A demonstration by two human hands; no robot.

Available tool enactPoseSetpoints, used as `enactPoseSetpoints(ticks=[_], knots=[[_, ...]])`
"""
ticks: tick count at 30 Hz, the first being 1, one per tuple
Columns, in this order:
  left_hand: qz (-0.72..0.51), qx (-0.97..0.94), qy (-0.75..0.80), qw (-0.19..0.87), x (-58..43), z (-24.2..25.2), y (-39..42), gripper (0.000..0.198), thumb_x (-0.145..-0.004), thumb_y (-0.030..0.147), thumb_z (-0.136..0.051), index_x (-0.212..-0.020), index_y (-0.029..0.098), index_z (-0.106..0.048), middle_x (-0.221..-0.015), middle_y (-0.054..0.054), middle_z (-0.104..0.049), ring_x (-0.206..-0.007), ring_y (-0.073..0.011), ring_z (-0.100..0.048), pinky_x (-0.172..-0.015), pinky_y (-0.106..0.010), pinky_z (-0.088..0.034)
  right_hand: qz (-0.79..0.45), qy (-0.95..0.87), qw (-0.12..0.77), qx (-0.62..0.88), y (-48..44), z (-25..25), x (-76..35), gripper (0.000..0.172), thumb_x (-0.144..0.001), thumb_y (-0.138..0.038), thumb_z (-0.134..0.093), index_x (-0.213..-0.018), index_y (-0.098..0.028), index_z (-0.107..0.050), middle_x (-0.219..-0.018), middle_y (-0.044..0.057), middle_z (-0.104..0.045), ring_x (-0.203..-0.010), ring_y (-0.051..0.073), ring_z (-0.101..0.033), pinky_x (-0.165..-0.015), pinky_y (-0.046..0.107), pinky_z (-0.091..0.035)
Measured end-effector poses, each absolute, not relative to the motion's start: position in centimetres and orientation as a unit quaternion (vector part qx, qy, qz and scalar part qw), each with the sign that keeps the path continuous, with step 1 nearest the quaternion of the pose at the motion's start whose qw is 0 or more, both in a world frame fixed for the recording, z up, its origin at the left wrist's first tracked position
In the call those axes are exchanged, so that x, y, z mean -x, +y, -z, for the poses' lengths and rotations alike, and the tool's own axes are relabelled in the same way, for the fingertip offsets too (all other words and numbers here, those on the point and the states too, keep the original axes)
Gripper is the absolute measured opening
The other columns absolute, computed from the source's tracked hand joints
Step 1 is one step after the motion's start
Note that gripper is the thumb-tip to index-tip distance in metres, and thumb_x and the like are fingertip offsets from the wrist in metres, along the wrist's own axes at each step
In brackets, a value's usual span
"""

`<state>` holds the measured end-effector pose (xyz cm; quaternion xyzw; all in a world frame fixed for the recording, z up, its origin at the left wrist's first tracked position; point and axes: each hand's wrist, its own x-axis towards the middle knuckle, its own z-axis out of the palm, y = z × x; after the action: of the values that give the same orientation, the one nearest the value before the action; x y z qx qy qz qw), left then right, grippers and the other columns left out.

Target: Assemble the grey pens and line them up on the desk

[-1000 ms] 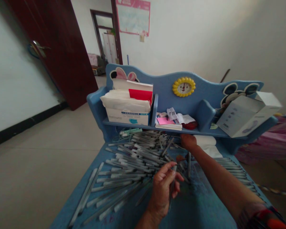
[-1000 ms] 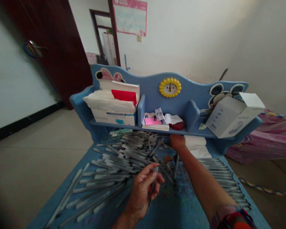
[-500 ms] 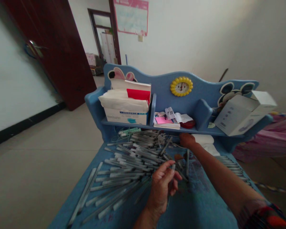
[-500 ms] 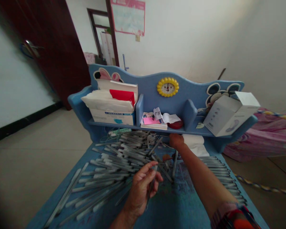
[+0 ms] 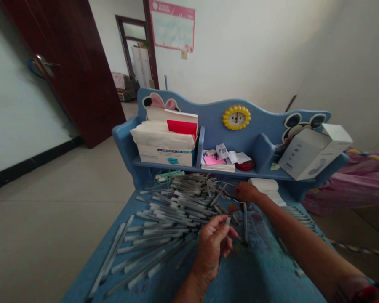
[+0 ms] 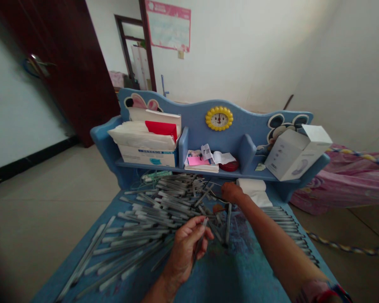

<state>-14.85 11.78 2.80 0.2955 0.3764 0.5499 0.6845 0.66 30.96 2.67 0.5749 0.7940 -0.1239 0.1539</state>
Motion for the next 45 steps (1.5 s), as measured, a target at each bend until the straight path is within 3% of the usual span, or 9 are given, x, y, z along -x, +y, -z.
enactPoseSetpoints(ticks=[4, 8, 14, 19, 25, 33, 38, 45], knots=[[-0.544, -0.303, 0.386, 0.681, 14.8, -2.9, 11.8, 0.027, -0.075, 0.035, -0.061, -0.089, 0.013, -0.056, -0.066, -0.002, -0.061, -0.040, -0.0047, -0.043, -0.034, -0.014, -0.026, 0.141, 0.800, 0.142, -0.566, 30.4, -3.2, -0.9, 0.025, -0.087, -0.032, -0.052, -0.105, -0.015, -0.057, -0.105, 0.005, -0.060, -0.088, 0.017, -0.059, -0.076, 0.036, -0.050], [-0.540, -0.310, 0.391, 0.678, 14.8, -3.0, 11.8, 0.025, -0.075, 0.035, -0.060, -0.087, 0.013, -0.056, -0.066, -0.002, -0.061, -0.040, -0.0046, -0.043, -0.034, -0.014, -0.026, 0.109, 0.809, 0.087, -0.570, 30.2, -3.2, -0.1, 0.018, -0.086, -0.026, -0.052, -0.096, -0.018, -0.065, -0.099, 0.006, -0.066, -0.096, 0.020, -0.060, -0.082, 0.030, -0.046], [-0.523, -0.309, 0.405, 0.683, 14.8, -2.9, 11.8, 0.028, -0.072, 0.038, -0.063, -0.083, 0.013, -0.057, -0.065, -0.002, -0.061, -0.040, -0.0043, -0.043, -0.034, -0.014, -0.026, 0.089, 0.832, 0.031, -0.547, 29.5, -2.9, 2.5, 0.024, -0.082, -0.020, -0.049, -0.098, -0.023, -0.068, -0.100, 0.007, -0.069, -0.097, 0.021, -0.061, -0.081, 0.027, -0.044], [-0.527, -0.309, 0.400, 0.683, 14.9, -2.7, 11.9, 0.027, -0.073, 0.037, -0.062, -0.085, 0.013, -0.057, -0.065, -0.002, -0.061, -0.040, -0.0048, -0.043, -0.034, -0.015, -0.025, 0.081, 0.835, 0.028, -0.544, 29.3, -2.7, 3.6, 0.029, -0.081, -0.017, -0.048, -0.102, -0.024, -0.067, -0.101, 0.007, -0.069, -0.096, 0.022, -0.062, -0.078, 0.027, -0.044], [-0.524, -0.314, 0.401, 0.682, 14.9, -2.9, 11.7, 0.025, -0.074, 0.035, -0.061, -0.085, 0.013, -0.057, -0.065, -0.002, -0.062, -0.040, -0.0052, -0.044, -0.034, -0.015, -0.025, 0.085, 0.828, 0.041, -0.553, 29.6, -2.5, 4.0, 0.027, -0.083, -0.021, -0.044, -0.093, -0.023, -0.069, -0.099, 0.008, -0.069, -0.094, 0.021, -0.062, -0.077, 0.027, -0.045], [-0.526, -0.310, 0.393, 0.687, 15.0, -2.7, 11.9, 0.028, -0.070, 0.036, -0.064, -0.085, 0.013, -0.058, -0.064, -0.002, -0.062, -0.038, -0.0052, -0.044, -0.034, -0.016, -0.024, 0.129, 0.802, 0.035, -0.582, 30.4, -1.7, 4.5, 0.020, -0.071, -0.014, -0.054, -0.083, -0.019, -0.069, -0.089, 0.008, -0.071, -0.086, 0.020, -0.064, -0.069, 0.024, -0.045], [-0.529, -0.316, 0.397, 0.680, 15.0, -2.6, 11.9, 0.025, -0.072, 0.034, -0.062, -0.085, 0.013, -0.058, -0.064, -0.002, -0.062, -0.040, -0.0054, -0.044, -0.034, -0.016, -0.025, 0.180, 0.786, -0.042, -0.590, 30.1, -1.6, 3.9, 0.014, -0.067, -0.012, -0.057, -0.075, -0.019, -0.067, -0.079, 0.005, -0.070, -0.079, 0.019, -0.064, -0.065, 0.023, -0.045], [-0.544, -0.317, 0.392, 0.671, 15.2, -2.8, 11.9, 0.025, -0.071, 0.033, -0.063, -0.085, 0.013, -0.059, -0.063, -0.002, -0.062, -0.041, -0.0061, -0.045, -0.035, -0.016, -0.026, 0.319, 0.750, -0.203, -0.543, 25.9, -2.7, 1.5, 0.018, -0.077, -0.027, -0.053, -0.089, -0.016, -0.061, -0.072, 0.001, -0.068, -0.063, 0.014, -0.063, -0.057, 0.023, -0.048]])
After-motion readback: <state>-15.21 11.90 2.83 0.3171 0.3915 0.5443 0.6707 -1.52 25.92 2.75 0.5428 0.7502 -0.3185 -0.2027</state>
